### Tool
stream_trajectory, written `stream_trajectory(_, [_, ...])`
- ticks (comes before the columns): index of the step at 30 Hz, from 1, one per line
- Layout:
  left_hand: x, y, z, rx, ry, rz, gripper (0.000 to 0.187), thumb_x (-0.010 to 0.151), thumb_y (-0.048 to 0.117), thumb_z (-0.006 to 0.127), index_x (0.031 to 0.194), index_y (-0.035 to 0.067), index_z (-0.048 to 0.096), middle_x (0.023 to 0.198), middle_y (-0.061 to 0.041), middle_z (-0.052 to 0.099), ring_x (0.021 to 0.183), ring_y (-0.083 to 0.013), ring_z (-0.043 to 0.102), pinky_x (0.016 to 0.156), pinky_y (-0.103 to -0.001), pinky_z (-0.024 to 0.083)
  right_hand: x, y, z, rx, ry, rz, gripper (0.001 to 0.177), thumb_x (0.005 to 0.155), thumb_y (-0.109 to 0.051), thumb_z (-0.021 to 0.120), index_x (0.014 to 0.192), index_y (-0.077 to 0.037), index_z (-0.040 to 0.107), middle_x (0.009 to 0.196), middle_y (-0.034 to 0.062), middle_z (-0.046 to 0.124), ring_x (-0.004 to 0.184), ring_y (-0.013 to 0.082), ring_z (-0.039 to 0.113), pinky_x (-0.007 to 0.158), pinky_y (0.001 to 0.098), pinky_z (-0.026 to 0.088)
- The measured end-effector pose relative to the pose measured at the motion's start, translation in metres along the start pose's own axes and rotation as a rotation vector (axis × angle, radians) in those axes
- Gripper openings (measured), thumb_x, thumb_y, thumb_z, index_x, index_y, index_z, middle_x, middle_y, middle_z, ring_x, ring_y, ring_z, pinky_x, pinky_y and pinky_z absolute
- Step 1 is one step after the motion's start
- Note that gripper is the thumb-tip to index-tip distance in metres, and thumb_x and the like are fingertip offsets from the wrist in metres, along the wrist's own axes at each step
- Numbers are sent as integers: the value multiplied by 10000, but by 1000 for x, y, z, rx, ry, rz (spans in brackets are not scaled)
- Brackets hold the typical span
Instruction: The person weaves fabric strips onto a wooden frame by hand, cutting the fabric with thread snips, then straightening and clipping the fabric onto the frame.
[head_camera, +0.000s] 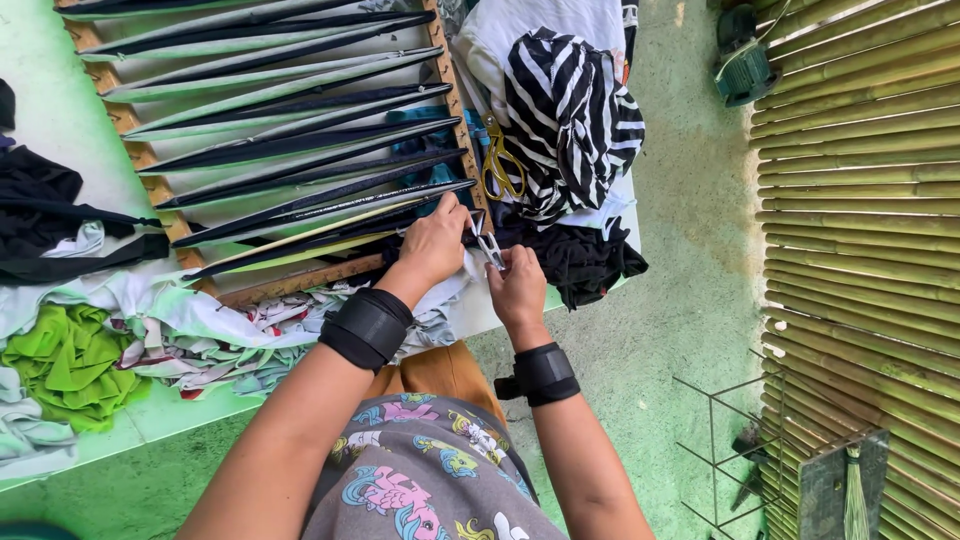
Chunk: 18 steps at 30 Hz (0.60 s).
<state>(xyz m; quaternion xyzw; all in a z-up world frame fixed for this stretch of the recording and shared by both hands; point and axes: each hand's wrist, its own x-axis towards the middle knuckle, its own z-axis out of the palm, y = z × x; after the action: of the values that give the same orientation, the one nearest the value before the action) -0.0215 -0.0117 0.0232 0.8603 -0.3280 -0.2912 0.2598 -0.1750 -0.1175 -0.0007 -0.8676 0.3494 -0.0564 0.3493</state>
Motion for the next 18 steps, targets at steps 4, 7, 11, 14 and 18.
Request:
stream_trajectory(4, [2, 3, -6, -5, -16, -16, 151, 831, 131, 683, 974, 84, 661, 1160, -103, 566, 893, -395, 694, 801, -506, 557, 1, -5, -8, 9, -8, 1, 263, 797, -134, 830, 944, -33, 637, 928, 108, 650, 750, 270, 700, 672, 384, 567])
stream_trajectory(7, [1, -2, 1, -38, 30, -13, 128, 948, 213, 647, 954, 88, 674, 1140, -107, 580, 883, -403, 693, 779, -518, 551, 2, -10, -14, -80, 10, -166, 271, 797, -108, 829, 959, -35, 624, 940, 125, 639, 841, 324, 667, 715, 425, 534])
stream_trajectory(11, [7, -7, 14, 35, 49, -13, 79, 937, 112, 596, 978, 95, 661, 1165, -101, 572, 867, -387, 705, 748, -503, 561, 12, -9, -8, 190, -16, -305, 430, 819, -63, 755, 1174, 12, 525, 1025, 144, 569, 1028, 336, 638, 855, 402, 533])
stream_trajectory(14, [1, -6, 14, 34, 58, -18, 91, 939, 89, 576, 991, 104, 650, 1155, -103, 562, 860, -380, 708, 727, -499, 562, 12, -8, -3, 194, -28, -301, 338, 839, -69, 758, 1061, 1, 514, 1052, 156, 533, 1054, 348, 628, 869, 403, 526])
stream_trajectory(18, [-1, 4, 7, 14, 78, -7, 99, 939, 75, 571, 1005, 108, 636, 1161, -94, 564, 881, -383, 700, 723, -510, 556, 15, -15, -7, 158, -23, -209, 352, 840, -78, 762, 1076, 13, 517, 1041, 174, 512, 951, 358, 575, 837, 423, 510])
